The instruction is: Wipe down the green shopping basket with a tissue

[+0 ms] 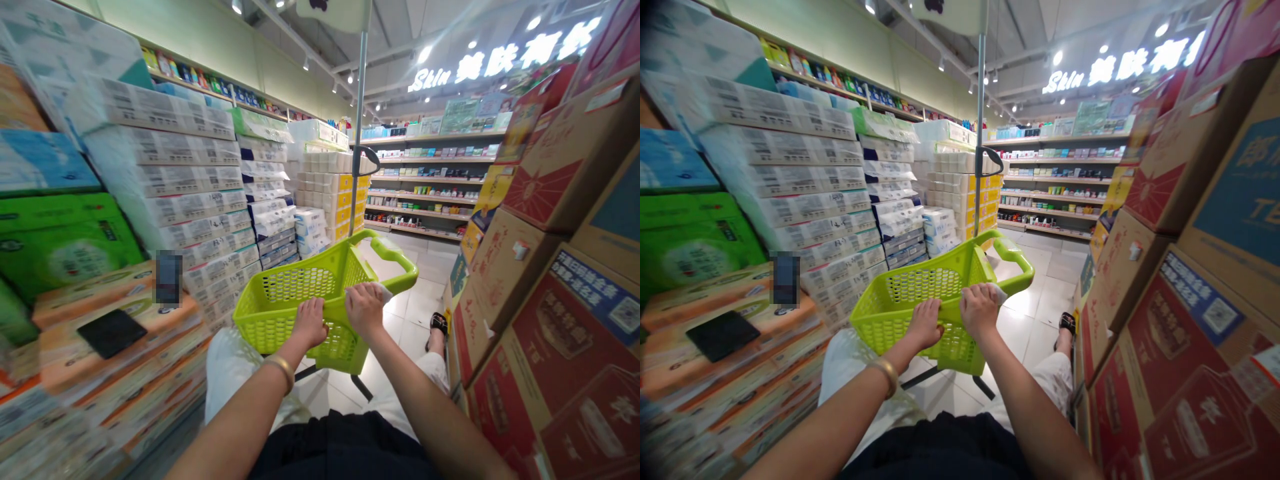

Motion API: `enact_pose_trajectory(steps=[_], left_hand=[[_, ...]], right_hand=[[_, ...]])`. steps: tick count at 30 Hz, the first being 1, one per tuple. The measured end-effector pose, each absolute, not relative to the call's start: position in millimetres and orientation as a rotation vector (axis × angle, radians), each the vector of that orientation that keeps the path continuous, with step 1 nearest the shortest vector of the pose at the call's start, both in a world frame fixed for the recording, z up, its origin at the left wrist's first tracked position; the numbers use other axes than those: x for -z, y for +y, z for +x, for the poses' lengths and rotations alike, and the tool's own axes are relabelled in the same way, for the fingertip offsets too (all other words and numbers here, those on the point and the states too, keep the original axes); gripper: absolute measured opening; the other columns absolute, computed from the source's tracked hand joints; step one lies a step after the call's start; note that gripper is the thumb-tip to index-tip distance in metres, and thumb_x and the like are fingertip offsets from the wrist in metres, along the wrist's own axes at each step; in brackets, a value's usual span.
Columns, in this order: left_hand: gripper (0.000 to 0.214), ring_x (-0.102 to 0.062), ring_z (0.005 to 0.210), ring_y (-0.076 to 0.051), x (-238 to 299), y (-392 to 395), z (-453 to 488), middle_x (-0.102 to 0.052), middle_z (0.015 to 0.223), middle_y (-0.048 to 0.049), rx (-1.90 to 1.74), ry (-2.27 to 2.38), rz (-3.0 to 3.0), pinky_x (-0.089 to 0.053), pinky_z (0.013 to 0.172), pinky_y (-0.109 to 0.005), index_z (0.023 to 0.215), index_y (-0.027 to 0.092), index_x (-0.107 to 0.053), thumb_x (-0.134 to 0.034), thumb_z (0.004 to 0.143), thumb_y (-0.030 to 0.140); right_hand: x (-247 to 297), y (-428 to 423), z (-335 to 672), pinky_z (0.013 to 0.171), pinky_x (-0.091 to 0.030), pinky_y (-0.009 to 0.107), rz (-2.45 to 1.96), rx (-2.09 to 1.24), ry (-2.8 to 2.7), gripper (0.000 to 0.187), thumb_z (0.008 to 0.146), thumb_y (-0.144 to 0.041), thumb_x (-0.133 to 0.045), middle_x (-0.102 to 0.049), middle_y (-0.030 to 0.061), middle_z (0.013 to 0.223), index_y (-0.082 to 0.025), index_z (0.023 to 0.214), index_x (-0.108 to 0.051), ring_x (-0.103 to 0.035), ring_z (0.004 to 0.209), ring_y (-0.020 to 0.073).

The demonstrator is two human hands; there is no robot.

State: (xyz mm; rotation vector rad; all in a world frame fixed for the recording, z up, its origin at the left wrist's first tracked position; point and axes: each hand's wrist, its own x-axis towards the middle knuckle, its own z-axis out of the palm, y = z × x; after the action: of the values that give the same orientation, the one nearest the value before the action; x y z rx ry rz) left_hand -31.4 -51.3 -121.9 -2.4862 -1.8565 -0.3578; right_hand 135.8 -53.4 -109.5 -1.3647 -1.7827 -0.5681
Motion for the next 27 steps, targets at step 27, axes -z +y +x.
enact_pose_trajectory(steps=[27], left_hand=[[0.047, -0.045, 0.114, -0.026, 126, -53, -33, -0.051, 0.118, -0.0107, 0.407, -1.805, -2.499, -0.029, 0.103, -0.039, 0.115, 0.019, -0.042, -0.057, 0.070, 0.023]], right_hand=[[96, -55, 178, 0.101, -0.025, 0.037, -1.390, 0.647, -1.639, 0.017, 0.088, -0.023, -0.049, -0.066, 0.0038, 0.087, -0.023, 0.089, -0.067, -0.051, 0.094, 0.0218]])
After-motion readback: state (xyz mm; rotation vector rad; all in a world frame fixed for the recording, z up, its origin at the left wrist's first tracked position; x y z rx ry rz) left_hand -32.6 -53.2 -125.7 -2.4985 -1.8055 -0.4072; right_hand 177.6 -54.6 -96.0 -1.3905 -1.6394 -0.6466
